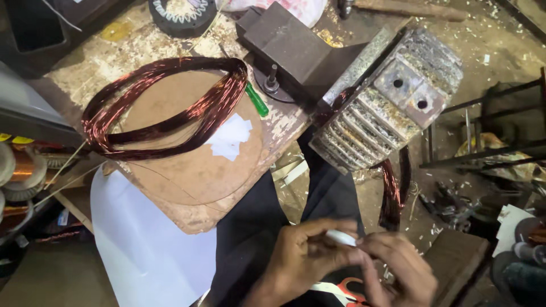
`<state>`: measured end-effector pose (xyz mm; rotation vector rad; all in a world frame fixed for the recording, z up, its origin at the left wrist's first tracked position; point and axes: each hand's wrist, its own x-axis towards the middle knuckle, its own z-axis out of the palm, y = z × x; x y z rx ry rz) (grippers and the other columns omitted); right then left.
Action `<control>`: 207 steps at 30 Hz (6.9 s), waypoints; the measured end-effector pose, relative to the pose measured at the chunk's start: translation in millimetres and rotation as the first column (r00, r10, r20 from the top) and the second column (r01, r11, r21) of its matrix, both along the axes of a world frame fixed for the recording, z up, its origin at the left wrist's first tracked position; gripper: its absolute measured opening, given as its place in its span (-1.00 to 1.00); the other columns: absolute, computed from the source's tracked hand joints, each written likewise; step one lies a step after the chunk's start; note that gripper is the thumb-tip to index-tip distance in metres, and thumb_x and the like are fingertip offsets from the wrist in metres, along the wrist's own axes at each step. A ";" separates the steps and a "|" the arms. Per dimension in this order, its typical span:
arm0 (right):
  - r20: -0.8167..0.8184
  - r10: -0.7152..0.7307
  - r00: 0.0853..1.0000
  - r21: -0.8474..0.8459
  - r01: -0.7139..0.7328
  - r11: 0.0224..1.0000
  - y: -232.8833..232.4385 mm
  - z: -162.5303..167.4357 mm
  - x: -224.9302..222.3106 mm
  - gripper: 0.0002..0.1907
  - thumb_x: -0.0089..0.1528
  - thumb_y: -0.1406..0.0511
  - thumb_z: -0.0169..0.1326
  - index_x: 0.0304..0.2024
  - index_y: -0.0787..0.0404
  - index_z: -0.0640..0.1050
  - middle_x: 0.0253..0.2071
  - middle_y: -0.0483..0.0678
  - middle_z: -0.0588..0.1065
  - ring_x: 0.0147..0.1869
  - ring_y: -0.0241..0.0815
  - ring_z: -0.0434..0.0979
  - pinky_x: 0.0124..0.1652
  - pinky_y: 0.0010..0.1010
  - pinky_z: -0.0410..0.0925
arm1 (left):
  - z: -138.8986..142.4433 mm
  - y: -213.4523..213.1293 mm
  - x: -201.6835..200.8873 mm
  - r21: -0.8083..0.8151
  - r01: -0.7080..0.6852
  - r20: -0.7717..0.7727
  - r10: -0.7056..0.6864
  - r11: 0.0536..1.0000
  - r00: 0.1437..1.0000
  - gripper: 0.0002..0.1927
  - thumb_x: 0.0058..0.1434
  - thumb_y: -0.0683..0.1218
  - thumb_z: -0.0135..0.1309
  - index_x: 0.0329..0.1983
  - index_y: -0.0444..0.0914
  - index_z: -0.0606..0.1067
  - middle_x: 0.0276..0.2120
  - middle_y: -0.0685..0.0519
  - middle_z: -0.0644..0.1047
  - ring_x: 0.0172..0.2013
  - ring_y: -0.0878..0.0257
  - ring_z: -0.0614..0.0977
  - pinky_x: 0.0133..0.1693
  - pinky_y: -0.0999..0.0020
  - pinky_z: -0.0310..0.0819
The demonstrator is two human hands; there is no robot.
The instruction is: The person winds copper wire around a motor stator, inserting small white insulating pieces between layers. They use scissors to cut the wire and continue wrapping it around the component.
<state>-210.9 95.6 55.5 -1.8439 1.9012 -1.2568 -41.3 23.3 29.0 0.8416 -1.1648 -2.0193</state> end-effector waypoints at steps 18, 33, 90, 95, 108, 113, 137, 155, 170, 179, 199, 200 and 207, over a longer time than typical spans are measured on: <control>-0.021 0.322 0.946 0.998 0.037 -0.045 100.9 -82.5 -45.9 -0.41 0.20 0.22 0.25 0.29 -0.13 0.43 -0.24 0.06 0.63 -0.06 -0.01 0.66 -0.04 -0.21 0.44 | 3.9 -41.2 38.2 0.003 -0.335 0.056 0.334 0.942 0.941 -0.72 0.24 -0.20 0.26 0.00 -0.39 0.61 -0.21 -0.01 0.70 -0.26 0.41 0.67 -0.21 0.58 0.55; 0.669 0.069 0.740 0.501 -0.518 0.693 32.2 -64.0 7.2 -0.45 -0.21 0.26 0.54 -0.24 0.27 0.58 -0.31 -0.14 0.60 -0.21 -0.37 0.59 -0.16 -0.47 0.45 | 20.9 -33.8 28.0 0.036 -0.376 0.066 0.373 0.926 0.926 -0.75 0.20 -0.27 0.25 -0.05 -0.42 0.60 -0.25 -0.05 0.70 -0.26 0.35 0.73 -0.18 0.51 0.67; 0.448 -0.118 0.886 -0.014 0.139 0.990 -103.9 49.8 -24.8 -0.85 0.28 0.52 0.22 -0.11 0.36 0.57 -0.07 0.01 0.51 -0.04 -0.32 0.57 -0.07 -0.56 0.50 | -18.2 -111.4 -22.4 -0.754 -0.314 -0.074 0.401 0.577 0.913 0.21 0.11 0.57 0.16 0.51 -0.17 -0.10 0.32 0.00 0.16 0.29 0.24 0.30 0.33 0.28 0.32; 0.330 -0.033 0.943 -0.045 0.051 0.998 -106.9 41.4 -34.5 -0.82 0.30 0.51 0.30 -0.06 0.33 0.63 -0.07 0.02 0.58 -0.06 -0.31 0.61 -0.11 -0.58 0.49 | -44.9 -105.7 -22.1 -0.692 -0.348 -0.074 0.418 0.632 0.906 0.36 0.06 0.57 0.22 0.57 -0.21 -0.22 0.46 -0.04 0.06 0.43 0.16 0.18 0.47 0.17 0.14; 0.165 0.098 0.981 0.148 -0.123 0.981 -97.7 29.5 -30.1 -0.44 0.29 0.54 0.18 0.32 0.09 0.51 0.13 0.07 0.40 -0.01 -0.21 0.56 -0.08 -0.46 0.50 | -54.4 -107.3 11.6 -0.830 0.314 0.506 0.386 0.460 0.772 0.18 0.14 0.71 -0.39 0.62 -0.11 0.10 0.58 0.14 0.02 0.57 0.05 0.05 0.58 0.02 -0.25; 0.101 0.106 0.989 0.077 -0.114 0.991 -71.0 29.0 -44.0 -0.36 0.23 0.35 0.22 0.33 0.26 0.31 0.15 0.21 0.40 0.14 0.05 0.49 0.10 -0.25 0.40 | -44.1 -93.8 -0.5 -0.796 0.098 0.488 0.539 0.597 0.686 -0.19 0.23 0.39 -0.29 0.34 -0.21 0.35 0.40 0.00 0.33 0.35 0.01 0.33 0.39 -0.14 0.06; 0.799 -0.101 0.592 0.188 -0.088 0.978 84.2 -116.3 -70.5 -0.44 0.38 0.46 0.06 0.40 0.25 0.22 0.17 0.05 0.55 0.22 -0.15 0.57 0.23 -0.31 0.42 | -30.6 54.1 -113.5 -0.354 0.165 0.393 -0.013 0.921 0.919 -0.84 0.30 -0.33 0.16 -0.06 -0.36 0.57 -0.09 -0.10 0.67 -0.06 0.10 0.74 -0.03 0.28 0.63; 0.346 0.098 0.933 -0.101 -0.067 0.993 -1.4 21.4 -68.4 -0.31 0.23 0.19 0.35 0.28 0.36 0.37 0.20 0.14 0.51 0.22 -0.11 0.56 0.17 -0.37 0.44 | 30.3 -46.0 19.5 -0.676 -0.120 0.232 0.365 0.727 0.901 0.05 0.01 -0.30 0.38 0.48 -0.45 0.02 0.44 -0.24 0.18 0.40 0.03 0.31 0.38 0.18 0.32; -0.010 0.264 0.965 -0.202 -0.260 0.944 40.6 -10.7 -116.6 -0.79 0.18 0.33 0.12 -0.19 0.34 0.49 -0.44 0.00 0.55 -0.40 -0.14 0.55 -0.35 -0.28 0.39 | -30.9 -110.4 -82.3 -0.883 -0.427 -0.183 0.698 0.193 0.693 0.22 0.12 0.12 0.56 0.50 -0.27 -0.11 0.35 -0.04 0.08 0.31 0.08 0.25 0.35 0.09 0.23; 0.947 0.321 -0.024 -0.319 0.067 0.945 54.2 -33.5 -105.1 -0.63 0.41 0.30 0.02 0.17 0.44 0.39 -0.35 -0.10 0.52 -0.36 -0.28 0.48 -0.33 -0.39 0.31 | -63.0 -122.7 -95.8 -0.968 -0.148 0.032 0.685 0.202 0.727 -0.68 0.34 -0.06 0.37 0.08 -0.19 0.56 -0.02 0.10 0.61 -0.04 0.14 0.65 0.01 0.25 0.55; -0.306 0.039 0.951 0.155 0.009 0.988 -90.1 60.3 -6.3 -0.16 -0.07 0.56 -0.01 0.33 0.31 0.36 0.42 0.29 0.19 0.36 0.36 0.24 0.15 0.03 0.39 | 2.9 -161.5 -33.5 -0.727 -0.217 -0.278 0.011 0.651 0.961 0.04 0.02 -0.30 0.49 0.44 -0.07 0.11 0.27 0.05 0.36 0.23 0.27 0.48 0.25 0.32 0.47; -0.292 0.043 0.955 0.202 0.018 0.979 -92.2 63.5 -7.8 -0.18 -0.07 0.54 0.00 0.31 0.26 0.41 0.41 0.26 0.19 0.31 0.35 0.24 0.07 0.00 0.42 | 19.2 -174.3 -15.1 -0.693 -0.066 -0.207 -0.111 0.718 0.972 -0.06 -0.04 -0.30 0.43 0.37 -0.16 0.20 0.28 0.04 0.34 0.25 0.23 0.42 0.28 0.29 0.41; -0.370 0.159 0.915 0.258 -0.063 0.964 -111.0 101.3 -14.0 -0.48 0.04 0.52 -0.06 0.09 0.32 0.49 0.29 0.28 0.23 0.25 0.28 0.28 -0.16 -0.16 0.48 | 106.7 -232.7 -1.3 -0.917 0.377 0.358 -0.150 0.133 0.922 -0.73 0.12 -0.36 0.14 -0.09 -0.36 0.61 0.14 -0.20 0.38 0.11 -0.01 0.45 0.13 0.12 0.40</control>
